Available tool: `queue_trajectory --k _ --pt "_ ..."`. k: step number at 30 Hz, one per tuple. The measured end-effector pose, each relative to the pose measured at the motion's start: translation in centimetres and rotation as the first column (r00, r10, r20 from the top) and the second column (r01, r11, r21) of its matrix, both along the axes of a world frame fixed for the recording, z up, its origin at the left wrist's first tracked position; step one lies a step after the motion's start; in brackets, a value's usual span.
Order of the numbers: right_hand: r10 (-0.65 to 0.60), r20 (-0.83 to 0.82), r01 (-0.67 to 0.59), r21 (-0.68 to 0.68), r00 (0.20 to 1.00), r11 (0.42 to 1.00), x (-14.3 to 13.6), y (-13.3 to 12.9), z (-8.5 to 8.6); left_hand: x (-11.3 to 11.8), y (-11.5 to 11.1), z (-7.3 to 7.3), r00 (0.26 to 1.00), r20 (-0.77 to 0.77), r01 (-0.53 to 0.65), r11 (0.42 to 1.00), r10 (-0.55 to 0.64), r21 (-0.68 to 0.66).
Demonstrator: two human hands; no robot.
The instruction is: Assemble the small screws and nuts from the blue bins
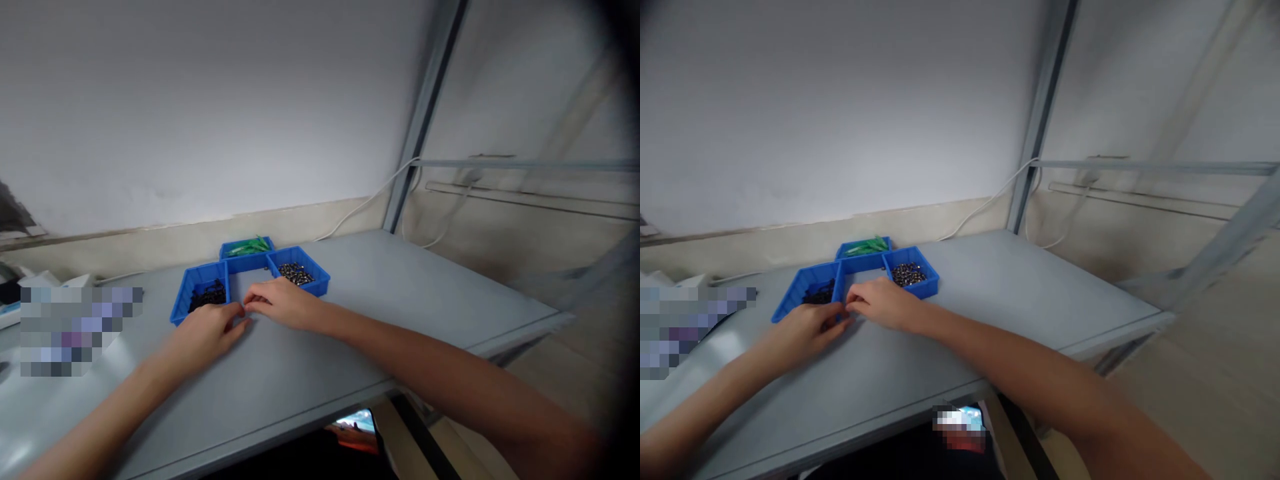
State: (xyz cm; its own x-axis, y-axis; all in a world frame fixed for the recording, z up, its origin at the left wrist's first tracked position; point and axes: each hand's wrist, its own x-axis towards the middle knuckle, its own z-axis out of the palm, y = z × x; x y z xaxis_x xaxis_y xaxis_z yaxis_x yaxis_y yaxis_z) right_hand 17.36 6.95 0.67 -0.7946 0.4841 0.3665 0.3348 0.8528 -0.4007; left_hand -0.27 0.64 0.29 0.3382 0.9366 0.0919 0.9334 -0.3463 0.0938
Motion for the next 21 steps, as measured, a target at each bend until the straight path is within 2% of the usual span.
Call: queue_trajectory --k 4,7,11,17,21 --pt "-0.046 -0.091 0.022 -0.25 0.995 0.968 -0.1 -0.2 0.4 -0.1 0.1 0.1 0.998 0.039 0.047 0.999 -0.047 0.017" --pt "-0.051 -0.109 0.011 -0.337 0.993 0.942 -0.1 -0.3 0.4 0.2 -0.2 0.7 0.999 0.019 0.033 0.999 -0.033 0.031" --pt "-0.024 -0.078 -0.004 -0.347 0.997 0.938 0.1 -0.5 0.5 0.4 -0.3 1.2 0.999 -0.035 -0.016 1.0 0.016 0.023" --pt "-0.055 0.055 0.07 -0.324 0.997 0.944 0.2 -1.0 1.0 -0.3 0.1 0.4 0.996 -0.085 0.042 0.999 -0.04 0.018" --pt "-0.001 0.139 0.049 -0.341 0.99 0.939 0.3 -0.6 0.8 -0.5 0.1 0.4 0.997 -0.027 0.076 0.997 -0.075 0.01"
